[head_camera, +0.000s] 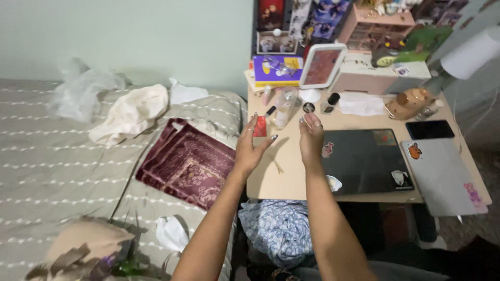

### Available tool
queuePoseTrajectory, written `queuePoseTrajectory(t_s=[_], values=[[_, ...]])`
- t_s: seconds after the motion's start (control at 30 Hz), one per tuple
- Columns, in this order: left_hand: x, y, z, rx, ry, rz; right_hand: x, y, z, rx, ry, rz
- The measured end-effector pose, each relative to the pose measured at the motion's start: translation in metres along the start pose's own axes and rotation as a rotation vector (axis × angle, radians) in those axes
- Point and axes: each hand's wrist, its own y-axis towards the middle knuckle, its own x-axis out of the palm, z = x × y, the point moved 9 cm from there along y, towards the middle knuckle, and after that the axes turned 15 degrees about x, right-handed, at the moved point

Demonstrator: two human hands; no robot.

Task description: The person unzips a beige backpack on the bed and removes items one at a time: a wallet, a light green water bottle placed on the nightstand, a spray bottle, eyeglasses, and a small camera set on the nightstand. They then lift a laptop out of the backpack and place it on the bed.

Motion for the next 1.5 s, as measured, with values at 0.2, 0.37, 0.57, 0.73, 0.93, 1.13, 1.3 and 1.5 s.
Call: queuePoseTrajectory(t_s=[0.2, 0.37, 0.57, 0.73, 0.93, 1.13, 1.3, 1.5], values=[[-0.059, -0.024, 0.027, -0.130, 0.258, -0.056, 0.008, -0.067, -0.048, -0.157, -0.391, 0.248], [-0.104, -0.053, 0.050, -0.175, 0.304, 0.001, 0.037, -0.130, -0.094, -0.447, -0.460, 0.110], [-0.163, -0.086, 0.062, -0.202, 0.430, 0.071, 0.085, -0.162, -0.108, -0.572, -0.539, -0.034], [-0.216, -0.125, 0.066, -0.249, 0.458, 0.166, 0.132, -0.195, -0.100, -0.547, -0.527, -0.183], [-0.284, -0.180, 0.073, -0.340, 0.545, 0.265, 0.190, -0.254, -0.091, -0.515, -0.454, -0.379], [-0.347, -0.235, 0.071, -0.479, 0.624, 0.355, 0.254, -0.305, -0.091, -0.492, -0.457, -0.545], [-0.390, -0.272, 0.071, -0.506, 0.662, 0.501, 0.303, -0.335, -0.089, -0.463, -0.401, -0.709], [-0.433, -0.313, 0.078, -0.575, 0.739, 0.625, 0.366, -0.373, -0.084, -0.509, -0.404, -0.844]])
